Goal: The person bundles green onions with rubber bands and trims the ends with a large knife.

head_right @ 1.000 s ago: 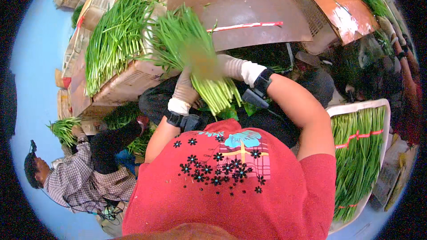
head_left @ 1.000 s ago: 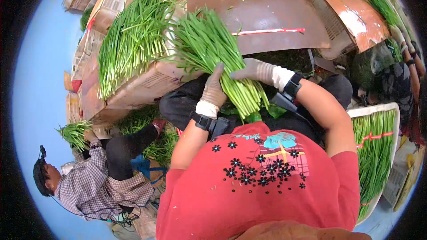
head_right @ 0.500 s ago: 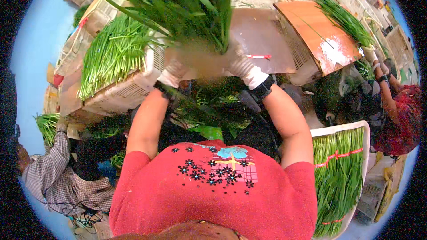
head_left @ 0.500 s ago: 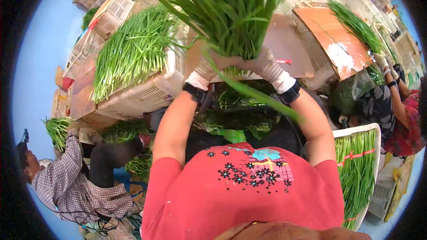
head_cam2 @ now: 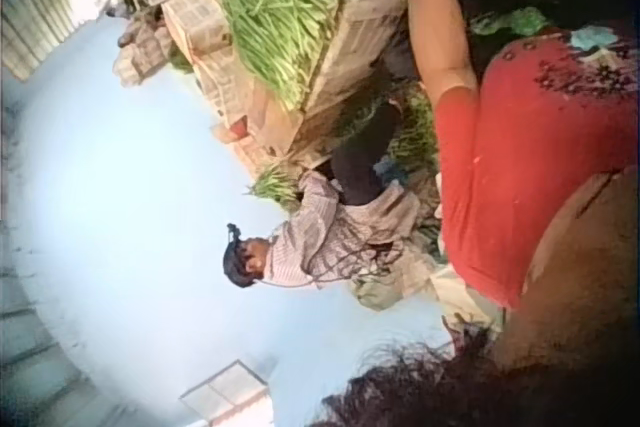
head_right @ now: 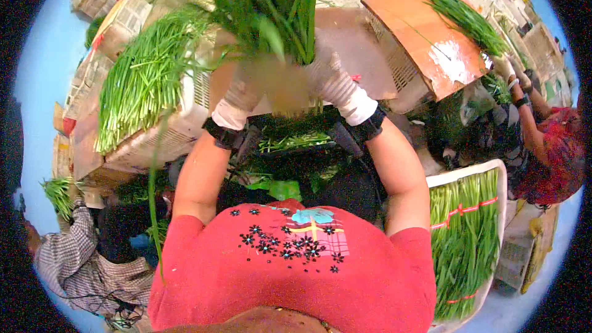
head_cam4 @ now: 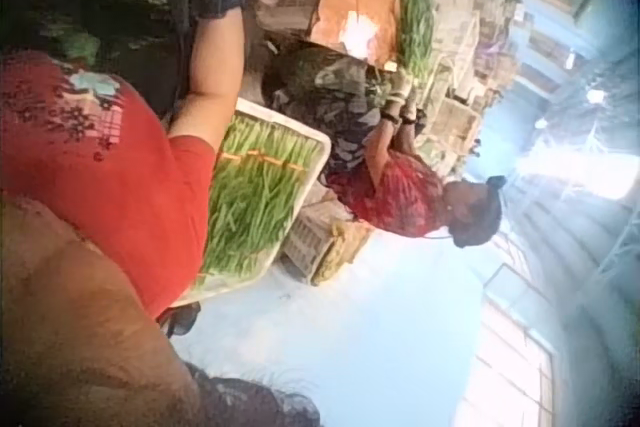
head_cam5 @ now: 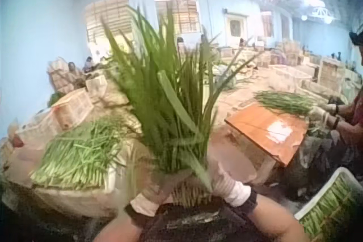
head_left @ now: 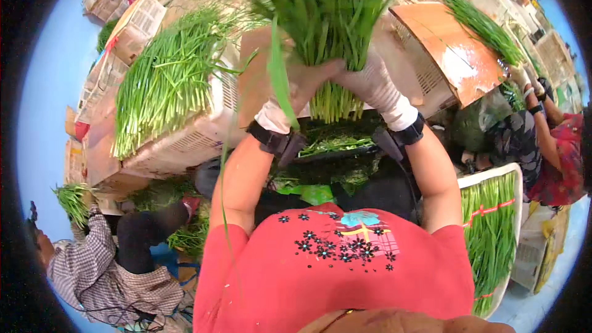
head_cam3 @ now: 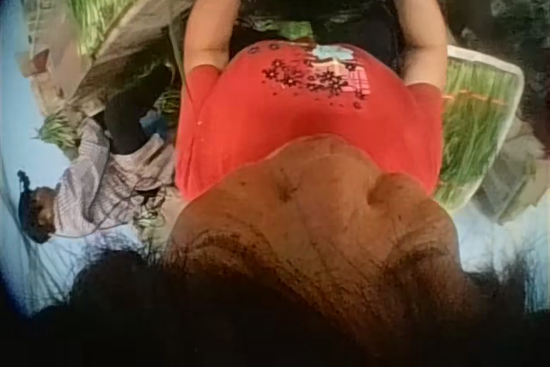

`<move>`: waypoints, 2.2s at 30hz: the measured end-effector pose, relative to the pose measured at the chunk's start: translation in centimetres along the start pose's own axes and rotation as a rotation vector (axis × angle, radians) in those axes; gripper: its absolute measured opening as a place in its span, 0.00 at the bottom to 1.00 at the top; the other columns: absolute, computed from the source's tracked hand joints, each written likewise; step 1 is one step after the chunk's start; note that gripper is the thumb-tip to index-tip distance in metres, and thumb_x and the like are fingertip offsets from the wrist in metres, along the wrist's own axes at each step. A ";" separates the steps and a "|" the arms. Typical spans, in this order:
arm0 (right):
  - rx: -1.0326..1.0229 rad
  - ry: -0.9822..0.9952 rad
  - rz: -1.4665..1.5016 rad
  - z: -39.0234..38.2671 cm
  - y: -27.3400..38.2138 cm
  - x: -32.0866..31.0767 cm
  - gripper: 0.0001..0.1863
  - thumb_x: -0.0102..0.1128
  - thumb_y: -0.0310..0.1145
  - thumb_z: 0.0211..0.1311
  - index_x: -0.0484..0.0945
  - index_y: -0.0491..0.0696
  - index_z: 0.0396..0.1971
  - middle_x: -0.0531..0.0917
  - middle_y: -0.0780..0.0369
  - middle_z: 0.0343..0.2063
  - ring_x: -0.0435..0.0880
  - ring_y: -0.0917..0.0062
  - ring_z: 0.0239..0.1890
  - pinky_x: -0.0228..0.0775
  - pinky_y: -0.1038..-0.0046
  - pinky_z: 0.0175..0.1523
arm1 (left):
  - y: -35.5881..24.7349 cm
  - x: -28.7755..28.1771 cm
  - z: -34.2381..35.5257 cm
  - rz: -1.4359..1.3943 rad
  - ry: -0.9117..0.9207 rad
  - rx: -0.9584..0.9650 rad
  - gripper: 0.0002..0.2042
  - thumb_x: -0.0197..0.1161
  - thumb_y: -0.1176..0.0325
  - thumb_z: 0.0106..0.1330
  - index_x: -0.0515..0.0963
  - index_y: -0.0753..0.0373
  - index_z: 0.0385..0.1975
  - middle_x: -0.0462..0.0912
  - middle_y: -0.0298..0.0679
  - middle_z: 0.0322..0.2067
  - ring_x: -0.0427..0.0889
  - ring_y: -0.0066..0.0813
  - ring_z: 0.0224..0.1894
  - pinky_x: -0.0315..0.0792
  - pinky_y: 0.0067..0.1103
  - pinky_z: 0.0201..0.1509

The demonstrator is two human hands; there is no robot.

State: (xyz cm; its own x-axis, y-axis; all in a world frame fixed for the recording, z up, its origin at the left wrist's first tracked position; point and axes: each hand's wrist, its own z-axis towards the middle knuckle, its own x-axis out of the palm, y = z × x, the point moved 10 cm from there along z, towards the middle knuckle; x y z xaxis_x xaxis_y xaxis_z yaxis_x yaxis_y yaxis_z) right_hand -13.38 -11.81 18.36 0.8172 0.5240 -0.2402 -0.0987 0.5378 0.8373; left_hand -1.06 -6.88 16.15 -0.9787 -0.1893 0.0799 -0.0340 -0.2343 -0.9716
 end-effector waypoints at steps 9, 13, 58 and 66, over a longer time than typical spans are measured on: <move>0.559 0.147 -0.086 0.2 -14.5 0.1 0.26 0.58 0.48 0.62 0.77 0.45 0.52 0.83 0.55 0.43 0.81 0.69 0.45 0.75 0.65 0.51 | 14.4 -1.6 5.3 0.844 -0.167 -0.341 0.45 0.63 0.45 0.58 0.54 0.69 0.68 0.70 0.62 0.59 0.73 0.54 0.59 0.66 0.38 0.63; 0.547 0.201 -0.116 -0.5 -15.9 -0.5 0.34 0.59 0.56 0.58 0.75 0.45 0.56 0.81 0.51 0.49 0.80 0.66 0.51 0.73 0.65 0.55 | 19.9 -4.5 6.3 0.945 -0.289 -0.307 0.45 0.60 0.44 0.60 0.52 0.72 0.68 0.69 0.67 0.59 0.72 0.60 0.60 0.64 0.40 0.65; 0.634 0.576 -0.936 -4.3 -23.3 -8.6 0.21 0.53 0.51 0.61 0.83 0.50 0.40 0.83 0.50 0.44 0.82 0.54 0.46 0.74 0.59 0.52 | 16.7 -6.2 1.6 1.677 0.340 0.080 0.08 0.63 0.65 0.62 0.81 0.62 0.34 0.80 0.47 0.40 0.80 0.51 0.45 0.76 0.40 0.48; 0.754 0.484 -1.135 -3.8 -23.5 -12.1 0.19 0.52 0.43 0.61 0.83 0.51 0.47 0.83 0.55 0.49 0.82 0.58 0.51 0.74 0.60 0.56 | 13.8 -3.9 5.5 1.618 0.243 -0.261 0.10 0.59 0.63 0.63 0.78 0.61 0.39 0.84 0.50 0.42 0.82 0.53 0.46 0.76 0.43 0.48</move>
State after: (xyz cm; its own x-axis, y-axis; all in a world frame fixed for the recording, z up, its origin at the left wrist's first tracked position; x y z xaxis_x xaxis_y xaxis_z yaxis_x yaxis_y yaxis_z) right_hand -23.10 -28.32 -0.30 -0.0338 0.3094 -0.9503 0.9024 0.4181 0.1040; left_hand 3.40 -14.66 3.66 -0.0383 0.0873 -0.9954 0.9786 0.2049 -0.0197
